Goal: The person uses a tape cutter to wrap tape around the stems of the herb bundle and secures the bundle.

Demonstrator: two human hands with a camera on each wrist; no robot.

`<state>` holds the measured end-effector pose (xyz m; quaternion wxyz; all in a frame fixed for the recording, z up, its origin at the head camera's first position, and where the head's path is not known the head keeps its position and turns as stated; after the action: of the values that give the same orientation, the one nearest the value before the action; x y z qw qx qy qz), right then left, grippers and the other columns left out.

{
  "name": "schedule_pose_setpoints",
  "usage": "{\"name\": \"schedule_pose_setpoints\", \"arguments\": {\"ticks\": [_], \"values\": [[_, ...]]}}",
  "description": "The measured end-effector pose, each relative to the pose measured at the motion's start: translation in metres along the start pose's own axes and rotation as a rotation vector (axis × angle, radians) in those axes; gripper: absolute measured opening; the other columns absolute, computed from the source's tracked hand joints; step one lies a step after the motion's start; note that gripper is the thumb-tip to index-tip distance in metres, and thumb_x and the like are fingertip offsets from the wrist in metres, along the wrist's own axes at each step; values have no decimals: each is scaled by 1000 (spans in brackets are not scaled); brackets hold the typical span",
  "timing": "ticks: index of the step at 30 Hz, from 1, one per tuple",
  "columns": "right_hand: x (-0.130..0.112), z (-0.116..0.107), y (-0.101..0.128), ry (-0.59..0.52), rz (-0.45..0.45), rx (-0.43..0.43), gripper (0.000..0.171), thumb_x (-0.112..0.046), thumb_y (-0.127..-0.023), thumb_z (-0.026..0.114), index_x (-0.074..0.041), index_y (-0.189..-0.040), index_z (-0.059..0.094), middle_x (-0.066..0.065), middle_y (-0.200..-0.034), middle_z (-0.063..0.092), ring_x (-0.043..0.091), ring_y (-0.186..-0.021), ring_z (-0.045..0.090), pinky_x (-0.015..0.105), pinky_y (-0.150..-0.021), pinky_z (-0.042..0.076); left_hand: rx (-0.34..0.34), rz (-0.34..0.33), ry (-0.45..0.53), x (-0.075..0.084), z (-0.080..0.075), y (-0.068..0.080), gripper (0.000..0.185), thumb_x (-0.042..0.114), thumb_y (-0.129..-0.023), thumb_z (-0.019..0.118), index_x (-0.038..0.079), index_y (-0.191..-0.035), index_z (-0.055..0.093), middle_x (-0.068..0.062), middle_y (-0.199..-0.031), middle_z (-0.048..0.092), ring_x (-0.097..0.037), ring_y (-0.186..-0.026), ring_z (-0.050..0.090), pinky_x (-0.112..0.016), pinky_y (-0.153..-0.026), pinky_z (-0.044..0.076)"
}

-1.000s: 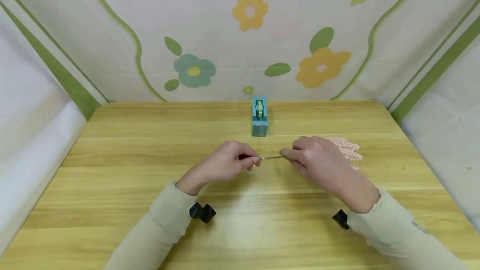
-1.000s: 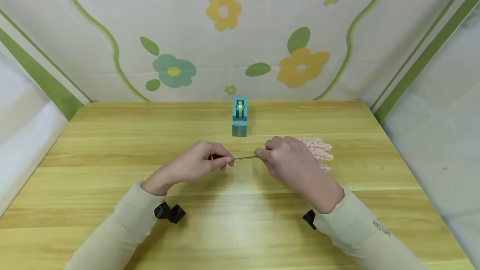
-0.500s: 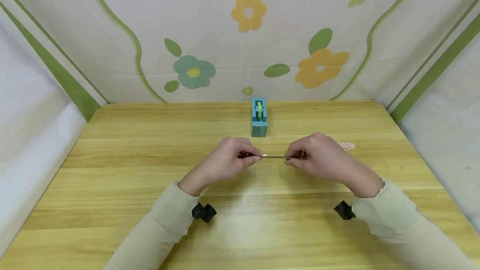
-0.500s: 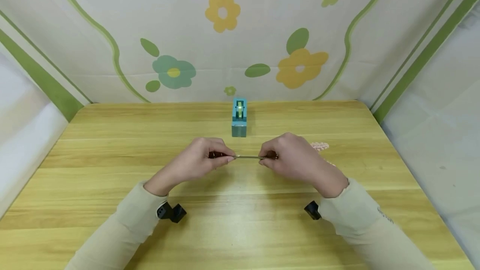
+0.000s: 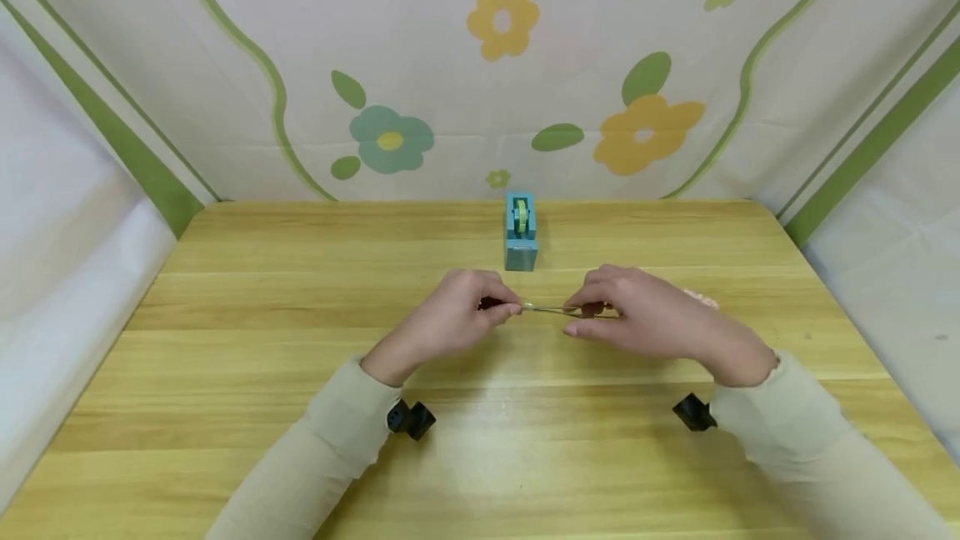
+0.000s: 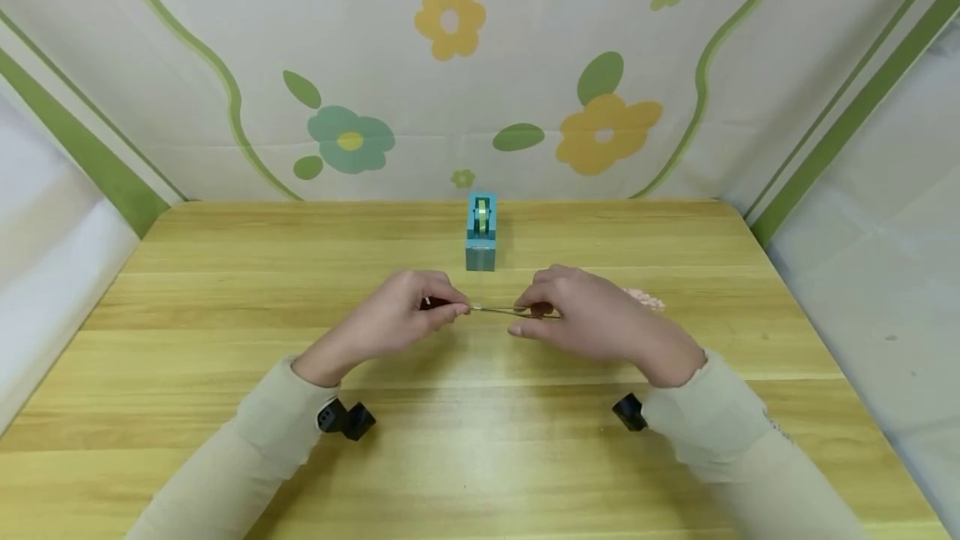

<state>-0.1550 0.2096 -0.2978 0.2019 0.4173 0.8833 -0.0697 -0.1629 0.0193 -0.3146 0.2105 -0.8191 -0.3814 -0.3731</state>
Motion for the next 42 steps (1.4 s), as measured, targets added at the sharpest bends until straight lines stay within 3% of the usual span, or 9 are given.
{"name": "schedule_pose_setpoints", "arguments": {"ticks": [7,10,15,18,23,30,33,36,42], "values": [[20,4,-10,-291,30,-290,21,-21,-107,69,-10,-120,81,2,-109,82,10,-92,75,27,-83,61,24,13,-22,-2,2,-2,16,6,-104,71,-2,-112,83,-15,-101,78,-11,-75,60,-22,-66,50],[19,1,-14,-259,20,-217,13,-11,-102,74,-8,-110,84,2,-95,83,11,-79,75,26,-74,61,16,-1,-18,-3,3,-3,18,7,-105,69,-1,-114,82,-15,-106,79,-9,-75,59,-20,-66,49],[8,-13,-12,63,-34,90,12,-8,-92,85,-18,-98,88,-3,-94,84,10,-80,77,31,-68,62,-88,-39,-22,-10,3,-5,23,13,-110,64,0,-112,82,-16,-96,79,-8,-59,43,-20,-55,36],[2,-13,-10,189,-50,167,12,-10,-90,87,-18,-99,88,-4,-96,83,13,-83,74,34,-70,61,-130,-31,-22,-14,2,-6,22,13,-109,65,0,-107,83,-15,-93,78,-9,-61,44,-21,-57,35],[2,-4,-11,203,-32,53,10,-24,-97,82,-17,-104,84,-9,-91,69,13,-87,57,33,-75,54,-101,4,2,-20,0,-8,18,11,-106,68,0,-108,83,-14,-103,79,-10,-77,60,-24,-68,50],[8,-1,-14,37,-4,-64,10,-15,-100,78,-20,-92,76,-11,-90,73,7,-82,63,34,-76,56,-30,45,21,-26,-1,-9,15,9,-106,69,2,-108,83,-13,-103,78,-12,-78,60,-26,-71,52],[12,3,-16,-34,21,-119,3,-15,-101,77,-15,-103,74,-8,-92,76,5,-84,67,36,-79,59,-18,55,20,-23,-1,-10,15,9,-105,70,1,-109,83,-14,-102,78,-12,-77,60,-25,-70,51],[15,8,-17,-77,44,-176,19,-16,-103,74,-10,-121,73,-6,-92,75,5,-82,66,35,-79,58,-6,54,18,-21,-1,-10,15,9,-105,70,1,-109,83,-14,-100,77,-13,-77,59,-25,-69,51],[14,9,-21,18,-11,-89,16,-8,-105,69,-11,-114,82,-2,-101,77,7,-84,65,34,-78,57,-7,15,6,-18,-1,-11,19,13,-107,68,2,-112,82,-7,-96,75,-12,-76,57,-25,-68,49]]}}
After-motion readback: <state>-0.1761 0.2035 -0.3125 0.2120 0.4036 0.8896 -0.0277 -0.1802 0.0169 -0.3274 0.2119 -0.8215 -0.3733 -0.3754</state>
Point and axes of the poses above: each hand's wrist, its own y-axis away from the middle knuckle, its own z-axis out of the palm, x = y × z, the point moved 7 cm from there along -y, towards the middle knuckle
